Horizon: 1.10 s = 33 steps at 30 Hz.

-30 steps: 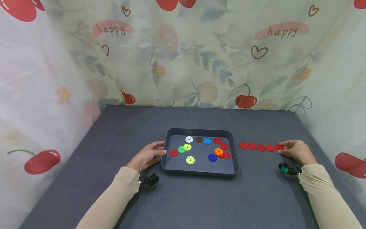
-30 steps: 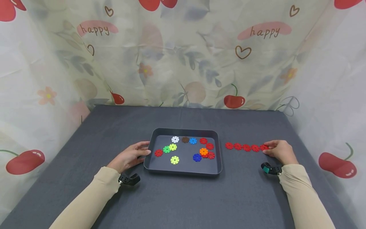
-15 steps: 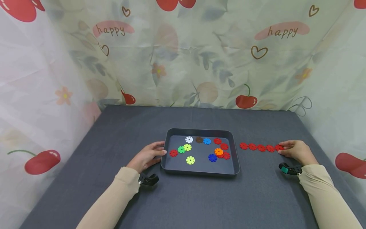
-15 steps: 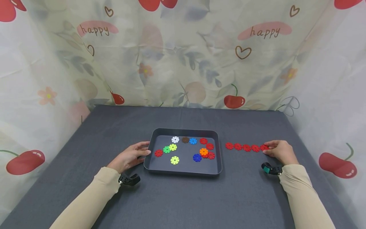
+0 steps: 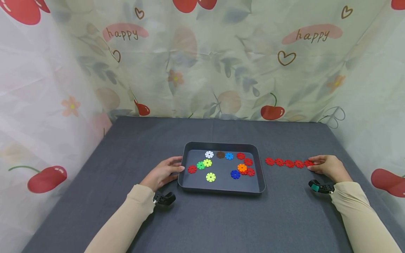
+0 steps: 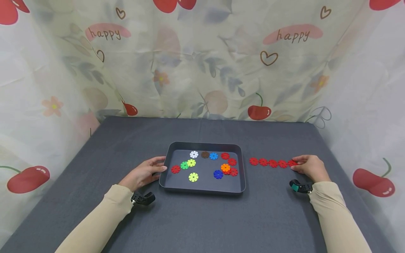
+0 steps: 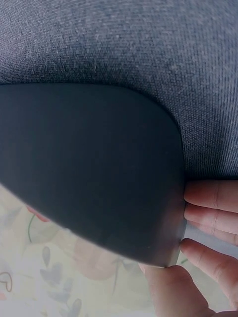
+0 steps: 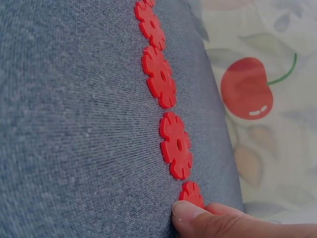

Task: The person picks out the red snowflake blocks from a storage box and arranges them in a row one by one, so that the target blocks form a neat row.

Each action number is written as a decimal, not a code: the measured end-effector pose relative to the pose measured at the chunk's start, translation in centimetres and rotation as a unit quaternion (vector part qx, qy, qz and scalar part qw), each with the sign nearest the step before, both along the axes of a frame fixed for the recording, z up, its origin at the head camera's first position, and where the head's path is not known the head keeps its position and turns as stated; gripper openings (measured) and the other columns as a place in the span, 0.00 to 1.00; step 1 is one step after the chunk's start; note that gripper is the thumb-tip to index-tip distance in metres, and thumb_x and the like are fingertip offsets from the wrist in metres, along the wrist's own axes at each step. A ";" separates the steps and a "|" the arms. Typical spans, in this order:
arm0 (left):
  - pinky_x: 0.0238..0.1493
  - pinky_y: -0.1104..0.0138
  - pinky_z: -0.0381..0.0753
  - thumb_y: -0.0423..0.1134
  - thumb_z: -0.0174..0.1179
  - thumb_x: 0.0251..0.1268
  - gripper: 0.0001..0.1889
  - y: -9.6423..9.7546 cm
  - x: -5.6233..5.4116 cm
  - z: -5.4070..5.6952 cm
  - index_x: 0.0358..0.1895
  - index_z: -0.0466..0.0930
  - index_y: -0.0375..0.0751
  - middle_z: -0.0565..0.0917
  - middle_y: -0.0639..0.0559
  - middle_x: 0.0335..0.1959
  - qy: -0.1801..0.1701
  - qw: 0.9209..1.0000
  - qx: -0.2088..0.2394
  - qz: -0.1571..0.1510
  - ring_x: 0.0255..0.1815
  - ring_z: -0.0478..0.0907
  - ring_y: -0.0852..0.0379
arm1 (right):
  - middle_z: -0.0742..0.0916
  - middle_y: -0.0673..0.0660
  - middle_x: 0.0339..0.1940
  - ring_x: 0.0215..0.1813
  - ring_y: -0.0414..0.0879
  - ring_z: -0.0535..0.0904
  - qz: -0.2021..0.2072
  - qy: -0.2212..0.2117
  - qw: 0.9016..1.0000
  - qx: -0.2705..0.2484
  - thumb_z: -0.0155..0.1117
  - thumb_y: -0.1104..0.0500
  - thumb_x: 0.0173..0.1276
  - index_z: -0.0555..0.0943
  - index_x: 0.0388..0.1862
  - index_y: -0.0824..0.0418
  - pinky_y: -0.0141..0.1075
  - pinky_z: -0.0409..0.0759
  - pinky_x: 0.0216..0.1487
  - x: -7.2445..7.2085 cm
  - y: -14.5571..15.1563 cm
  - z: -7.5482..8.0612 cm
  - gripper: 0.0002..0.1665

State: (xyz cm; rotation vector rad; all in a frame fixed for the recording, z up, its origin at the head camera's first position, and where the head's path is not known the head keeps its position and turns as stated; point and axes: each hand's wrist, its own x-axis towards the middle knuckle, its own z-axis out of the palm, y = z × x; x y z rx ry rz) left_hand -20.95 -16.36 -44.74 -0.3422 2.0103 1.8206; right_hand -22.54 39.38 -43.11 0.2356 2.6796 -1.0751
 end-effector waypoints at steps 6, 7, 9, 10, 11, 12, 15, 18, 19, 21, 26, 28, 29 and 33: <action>0.68 0.47 0.67 0.32 0.62 0.64 0.32 0.0 0.1 0.0 0.71 0.63 0.46 0.65 0.39 0.71 -0.002 1.000 -0.002 0.000 0.69 0.66 0.43 | 0.86 0.64 0.43 0.30 0.34 0.78 0.009 0.003 1.000 0.010 0.73 0.55 0.59 0.72 0.61 0.77 0.31 0.81 0.31 0.1 0.1 0.3 0.37; 0.68 0.47 0.67 0.32 0.62 0.64 0.32 0.0 0.1 0.0 0.71 0.63 0.45 0.65 0.39 0.71 -0.002 1.000 -0.002 -0.001 0.69 0.66 0.43 | 0.85 0.68 0.45 0.31 0.34 0.78 0.010 0.005 1.000 0.011 0.73 0.55 0.60 0.72 0.61 0.77 0.31 0.82 0.31 0.1 0.0 0.5 0.38; 0.68 0.47 0.67 0.32 0.62 0.65 0.32 0.0 0.1 0.1 0.71 0.63 0.45 0.65 0.39 0.71 0.001 1.000 0.000 -0.004 0.69 0.66 0.42 | 0.82 0.74 0.52 0.33 0.34 0.80 0.008 0.008 1.000 0.006 0.72 0.54 0.61 0.70 0.62 0.77 0.32 0.83 0.34 0.1 -0.1 0.8 0.39; 0.68 0.47 0.66 0.32 0.62 0.65 0.32 0.0 0.1 0.1 0.72 0.63 0.45 0.65 0.38 0.71 0.002 1.000 0.001 -0.005 0.69 0.66 0.42 | 0.79 0.76 0.56 0.34 0.36 0.81 0.007 0.012 1.000 0.007 0.72 0.53 0.61 0.70 0.63 0.77 0.32 0.84 0.35 0.1 -0.2 1.1 0.39; 0.69 0.46 0.66 0.31 0.62 0.65 0.32 0.0 0.1 0.1 0.71 0.63 0.45 0.65 0.38 0.70 0.003 1.000 0.003 -0.004 0.69 0.66 0.42 | 0.78 0.77 0.58 0.36 0.38 0.83 0.007 0.017 1.000 0.005 0.71 0.52 0.62 0.69 0.64 0.76 0.34 0.85 0.37 0.1 -0.4 1.3 0.40; 0.69 0.46 0.66 0.31 0.62 0.65 0.32 0.0 0.1 0.1 0.72 0.63 0.45 0.65 0.38 0.70 0.004 1.000 0.003 -0.004 0.69 0.66 0.42 | 0.76 0.77 0.59 0.37 0.41 0.84 0.007 0.024 1.000 0.005 0.70 0.51 0.63 0.69 0.64 0.76 0.36 0.85 0.39 0.1 -0.7 1.6 0.40; 0.68 0.46 0.66 0.31 0.62 0.65 0.32 0.0 0.0 0.1 0.72 0.62 0.44 0.65 0.38 0.70 0.006 1.000 0.002 -0.006 0.69 0.65 0.42 | 0.75 0.76 0.62 0.45 0.52 0.85 0.018 0.048 0.999 0.012 0.66 0.44 0.65 0.68 0.67 0.71 0.45 0.84 0.48 0.2 -1.9 2.6 0.42; 0.68 0.46 0.67 0.31 0.62 0.65 0.32 0.0 0.1 0.1 0.71 0.63 0.44 0.65 0.38 0.70 0.005 1.000 0.000 -0.005 0.69 0.65 0.42 | 0.75 0.73 0.63 0.55 0.60 0.80 0.028 0.077 0.997 0.011 0.63 0.38 0.65 0.68 0.68 0.67 0.53 0.79 0.54 0.5 -3.8 4.0 0.44; 0.68 0.46 0.67 0.31 0.62 0.64 0.32 0.0 0.1 0.1 0.71 0.63 0.45 0.65 0.39 0.70 0.004 1.000 0.000 -0.004 0.69 0.65 0.42 | 0.75 0.72 0.64 0.57 0.61 0.78 0.031 0.084 0.996 0.007 0.62 0.37 0.65 0.68 0.69 0.66 0.55 0.78 0.55 0.7 -4.6 4.5 0.44; 0.68 0.46 0.67 0.31 0.62 0.64 0.32 -0.1 0.1 0.1 0.71 0.63 0.45 0.65 0.39 0.71 0.002 1.000 0.001 -0.002 0.69 0.65 0.42 | 0.74 0.71 0.65 0.60 0.62 0.75 0.036 0.096 0.995 -0.008 0.61 0.37 0.65 0.67 0.69 0.64 0.54 0.76 0.55 1.0 -6.2 5.6 0.44; 0.68 0.46 0.66 0.31 0.62 0.64 0.33 -0.1 -0.1 -0.1 0.72 0.63 0.45 0.64 0.39 0.71 0.000 1.000 0.002 -0.003 0.69 0.65 0.42 | 0.75 0.66 0.67 0.58 0.51 0.77 0.050 0.107 0.992 -0.049 0.62 0.36 0.65 0.66 0.72 0.60 0.51 0.75 0.58 1.9 -9.9 7.3 0.44; 0.68 0.46 0.67 0.31 0.62 0.64 0.32 -0.1 -0.1 -0.1 0.71 0.63 0.45 0.64 0.39 0.71 0.000 1.000 0.002 -0.002 0.69 0.65 0.42 | 0.75 0.64 0.67 0.56 0.44 0.79 0.056 0.110 0.990 -0.062 0.63 0.36 0.64 0.66 0.72 0.58 0.50 0.74 0.59 2.1 -11.1 7.6 0.44; 0.68 0.46 0.67 0.32 0.62 0.64 0.32 -0.1 -0.1 -0.1 0.71 0.63 0.46 0.65 0.39 0.71 0.000 1.000 0.001 -0.002 0.69 0.66 0.42 | 0.76 0.63 0.67 0.57 0.44 0.79 0.059 0.111 0.990 -0.067 0.63 0.36 0.64 0.66 0.72 0.58 0.50 0.75 0.60 2.2 -11.7 7.6 0.44; 0.68 0.46 0.67 0.32 0.63 0.64 0.32 -0.1 -0.1 -0.1 0.71 0.63 0.46 0.64 0.40 0.71 -0.001 1.000 0.001 -0.002 0.70 0.65 0.43 | 0.77 0.63 0.65 0.60 0.50 0.78 0.072 0.118 0.987 -0.086 0.66 0.40 0.63 0.68 0.71 0.59 0.48 0.78 0.58 2.7 -14.0 7.5 0.42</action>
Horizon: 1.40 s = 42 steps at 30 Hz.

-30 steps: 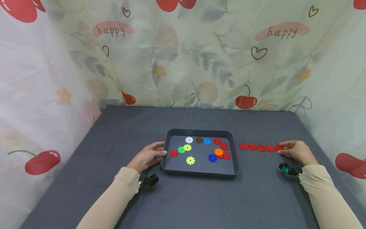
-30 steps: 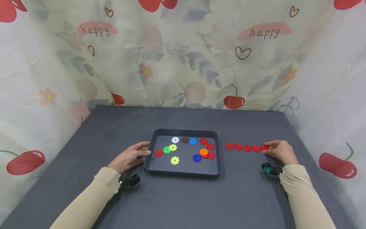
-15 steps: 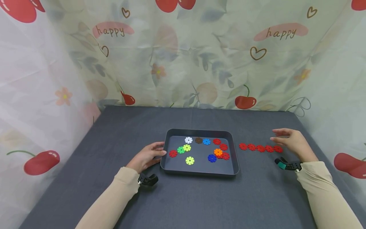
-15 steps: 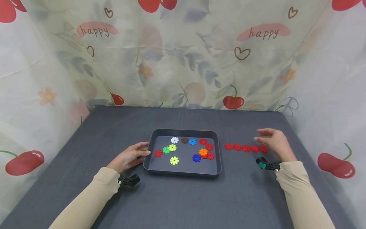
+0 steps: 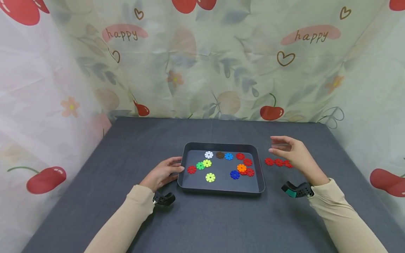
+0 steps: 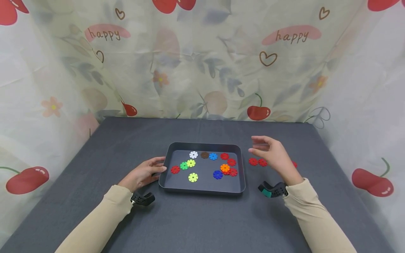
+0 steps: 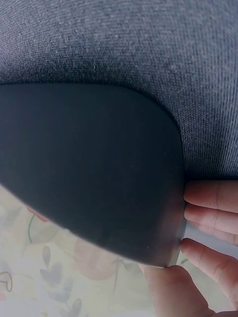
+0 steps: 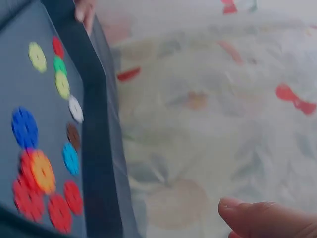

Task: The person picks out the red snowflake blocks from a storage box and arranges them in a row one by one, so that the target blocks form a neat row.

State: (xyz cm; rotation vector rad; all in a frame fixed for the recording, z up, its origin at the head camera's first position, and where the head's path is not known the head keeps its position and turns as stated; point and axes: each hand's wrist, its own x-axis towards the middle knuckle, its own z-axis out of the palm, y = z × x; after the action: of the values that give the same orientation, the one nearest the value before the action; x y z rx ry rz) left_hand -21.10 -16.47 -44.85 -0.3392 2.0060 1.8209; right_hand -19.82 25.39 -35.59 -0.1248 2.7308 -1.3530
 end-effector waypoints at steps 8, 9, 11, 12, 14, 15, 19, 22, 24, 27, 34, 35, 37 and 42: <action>0.68 0.47 0.67 0.33 0.62 0.64 0.32 0.0 0.1 0.0 0.72 0.63 0.46 0.64 0.40 0.72 0.001 1.000 -0.006 -0.004 0.70 0.65 0.43 | 0.77 0.66 0.65 0.63 0.60 0.75 0.046 -0.019 0.999 -0.015 0.68 0.52 0.65 0.71 0.66 0.64 0.51 0.79 0.58 0.6 -3.7 -1.9 0.34; 0.68 0.47 0.67 0.33 0.62 0.65 0.32 0.0 0.1 0.0 0.72 0.63 0.46 0.64 0.40 0.72 0.001 1.000 -0.006 -0.004 0.70 0.65 0.43 | 0.77 0.66 0.64 0.64 0.60 0.75 0.053 -0.023 0.998 -0.011 0.69 0.52 0.64 0.72 0.66 0.64 0.51 0.79 0.59 0.7 -4.1 -2.2 0.34; 0.68 0.47 0.67 0.33 0.62 0.65 0.32 0.1 0.1 0.0 0.71 0.63 0.46 0.64 0.40 0.71 0.002 1.000 -0.007 -0.003 0.70 0.65 0.43 | 0.77 0.66 0.65 0.65 0.61 0.74 0.068 -0.032 0.997 -0.003 0.69 0.53 0.64 0.72 0.65 0.65 0.51 0.78 0.59 0.7 -4.8 -2.8 0.33; 0.68 0.47 0.67 0.33 0.62 0.65 0.32 0.1 0.1 0.0 0.71 0.63 0.46 0.64 0.40 0.71 0.001 1.000 -0.007 -0.002 0.70 0.65 0.43 | 0.77 0.67 0.64 0.65 0.61 0.74 0.075 -0.036 0.996 -0.001 0.69 0.54 0.64 0.72 0.65 0.65 0.51 0.78 0.59 0.7 -5.2 -3.1 0.33; 0.68 0.47 0.67 0.32 0.62 0.65 0.32 0.1 0.1 0.1 0.71 0.63 0.46 0.65 0.40 0.71 0.002 1.000 -0.007 0.000 0.69 0.66 0.43 | 0.77 0.68 0.64 0.65 0.62 0.74 0.090 -0.045 0.995 0.007 0.69 0.56 0.64 0.72 0.65 0.67 0.51 0.78 0.59 0.8 -6.0 -3.8 0.33; 0.68 0.47 0.67 0.32 0.62 0.65 0.31 0.1 0.2 0.1 0.71 0.63 0.46 0.65 0.40 0.71 0.003 1.000 -0.006 -0.001 0.69 0.66 0.43 | 0.78 0.68 0.64 0.65 0.62 0.74 0.096 -0.048 0.994 0.012 0.69 0.57 0.64 0.72 0.65 0.68 0.51 0.78 0.60 0.7 -6.4 -4.1 0.33; 0.68 0.47 0.68 0.31 0.62 0.65 0.32 0.1 0.2 0.1 0.71 0.63 0.45 0.66 0.39 0.70 0.008 1.000 0.002 -0.002 0.69 0.67 0.42 | 0.79 0.68 0.62 0.64 0.61 0.75 0.104 -0.044 0.992 0.053 0.70 0.60 0.63 0.72 0.64 0.71 0.51 0.75 0.62 0.4 -7.6 -5.5 0.33; 0.67 0.47 0.69 0.31 0.62 0.65 0.32 0.1 0.3 0.2 0.71 0.63 0.44 0.66 0.38 0.70 0.009 1.000 0.005 -0.003 0.69 0.67 0.42 | 0.79 0.68 0.62 0.62 0.60 0.75 0.104 -0.031 0.990 0.087 0.70 0.60 0.62 0.71 0.65 0.71 0.52 0.74 0.63 0.0 -8.0 -6.2 0.34; 0.67 0.47 0.69 0.31 0.61 0.65 0.32 0.2 0.3 0.2 0.71 0.62 0.44 0.66 0.38 0.70 0.010 1.000 0.003 -0.004 0.69 0.66 0.42 | 0.79 0.68 0.61 0.59 0.58 0.76 0.104 -0.023 0.989 0.103 0.70 0.61 0.62 0.72 0.64 0.72 0.52 0.74 0.62 -0.2 -8.2 -6.5 0.34; 0.67 0.48 0.69 0.31 0.62 0.65 0.32 0.2 0.3 0.2 0.71 0.63 0.45 0.66 0.39 0.70 0.009 1.000 0.000 -0.001 0.69 0.67 0.42 | 0.80 0.68 0.60 0.55 0.56 0.77 0.106 -0.013 0.987 0.122 0.70 0.61 0.61 0.72 0.63 0.72 0.51 0.76 0.60 -0.5 -8.3 -6.7 0.33; 0.68 0.47 0.68 0.31 0.62 0.65 0.32 0.2 0.3 0.2 0.72 0.63 0.45 0.66 0.39 0.70 0.012 1.000 -0.004 -0.001 0.68 0.67 0.42 | 0.81 0.66 0.58 0.55 0.56 0.78 0.113 -0.021 0.984 0.137 0.71 0.64 0.60 0.74 0.62 0.72 0.50 0.76 0.60 -0.7 -8.8 -6.8 0.31; 0.68 0.47 0.68 0.32 0.61 0.65 0.32 0.2 0.3 0.2 0.72 0.62 0.45 0.66 0.38 0.70 0.013 1.000 -0.005 -0.003 0.68 0.67 0.42 | 0.82 0.66 0.57 0.55 0.56 0.78 0.116 -0.023 0.984 0.135 0.71 0.65 0.59 0.75 0.61 0.72 0.50 0.77 0.60 -0.7 -8.9 -6.8 0.31; 0.68 0.47 0.68 0.32 0.62 0.65 0.32 0.2 0.3 0.1 0.72 0.63 0.45 0.66 0.39 0.70 0.010 1.000 -0.004 -0.001 0.69 0.67 0.42 | 0.83 0.65 0.55 0.54 0.56 0.79 0.125 -0.028 0.983 0.132 0.71 0.68 0.58 0.76 0.60 0.71 0.49 0.78 0.59 -0.8 -9.0 -6.8 0.29; 0.68 0.47 0.68 0.32 0.62 0.64 0.32 0.2 0.4 0.2 0.72 0.63 0.45 0.66 0.38 0.70 0.010 1.000 -0.005 0.000 0.69 0.67 0.42 | 0.84 0.62 0.52 0.49 0.52 0.80 0.132 -0.038 0.981 0.137 0.72 0.70 0.55 0.79 0.56 0.68 0.46 0.81 0.56 -0.9 -9.4 -6.9 0.27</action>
State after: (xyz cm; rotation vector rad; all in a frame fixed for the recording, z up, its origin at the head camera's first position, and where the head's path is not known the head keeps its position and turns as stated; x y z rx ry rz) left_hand -20.70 -16.30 -44.68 -0.3255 2.0279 1.8218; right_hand -20.74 16.02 -42.53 -0.3905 2.6852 -0.8888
